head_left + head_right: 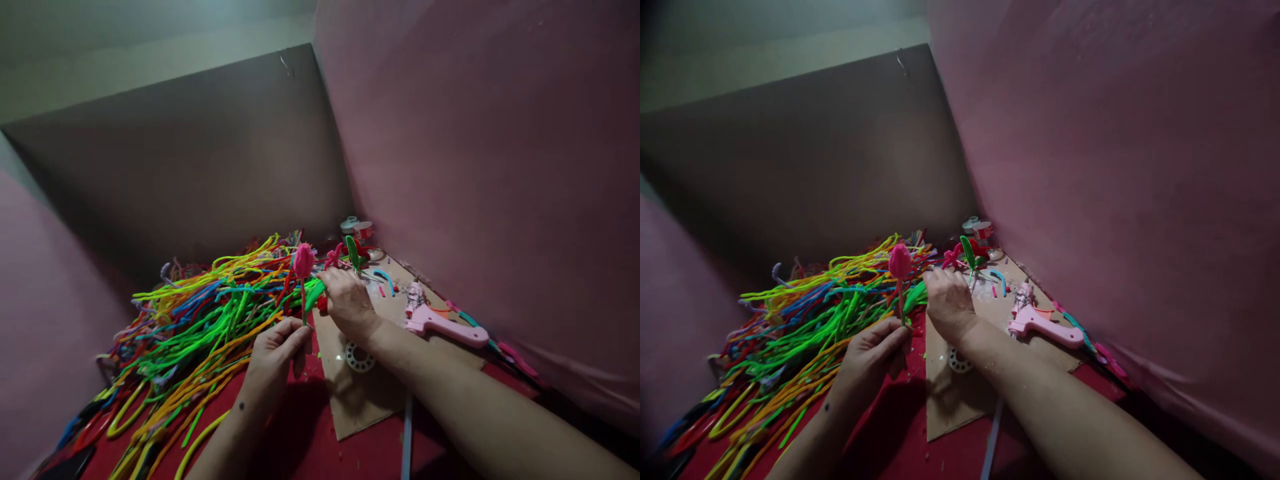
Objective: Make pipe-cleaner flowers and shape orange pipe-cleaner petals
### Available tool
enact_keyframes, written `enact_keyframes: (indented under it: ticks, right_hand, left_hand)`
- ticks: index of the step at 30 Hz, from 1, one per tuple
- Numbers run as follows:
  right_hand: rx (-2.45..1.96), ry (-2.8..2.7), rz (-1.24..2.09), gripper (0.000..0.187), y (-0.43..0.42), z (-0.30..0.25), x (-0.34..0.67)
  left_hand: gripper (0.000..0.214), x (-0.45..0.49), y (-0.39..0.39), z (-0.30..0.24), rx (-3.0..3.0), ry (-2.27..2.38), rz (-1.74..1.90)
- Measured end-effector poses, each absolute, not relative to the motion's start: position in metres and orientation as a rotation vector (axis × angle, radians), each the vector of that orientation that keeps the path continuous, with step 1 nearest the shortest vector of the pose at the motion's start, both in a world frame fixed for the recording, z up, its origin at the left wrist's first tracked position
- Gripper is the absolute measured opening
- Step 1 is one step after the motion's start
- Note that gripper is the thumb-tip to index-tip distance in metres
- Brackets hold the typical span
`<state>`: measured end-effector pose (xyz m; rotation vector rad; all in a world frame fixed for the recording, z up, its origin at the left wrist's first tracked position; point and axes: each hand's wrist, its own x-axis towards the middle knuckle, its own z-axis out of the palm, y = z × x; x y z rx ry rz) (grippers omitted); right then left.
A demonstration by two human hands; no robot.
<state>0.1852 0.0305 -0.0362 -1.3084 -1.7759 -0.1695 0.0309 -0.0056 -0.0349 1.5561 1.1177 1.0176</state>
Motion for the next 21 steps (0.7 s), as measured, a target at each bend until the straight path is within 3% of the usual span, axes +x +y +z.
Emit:
enact_keyframes:
  ticks: [6,10,17,21]
  right_hand:
    - [-1.2,-1.424,-0.006,0.045,0.044,-0.033,0.201]
    - [-1.438,-1.2,0.25,0.039,0.065,-0.033,0.227]
    - [-1.832,-1.344,0.271,0.013,0.088,-0.036,0.24]
    - [-2.033,-1.405,0.257,0.021,0.096,-0.044,0.233]
  left_hand:
    - [0.019,0.028,0.003,-0.043,1.364,1.011,1.196]
    - [0.021,0.03,0.004,-0.044,1.293,0.995,1.242]
    - [0.024,0.036,0.004,-0.051,1.226,0.909,1.237]
    - [0.027,0.036,0.004,-0.055,1.213,0.901,1.206]
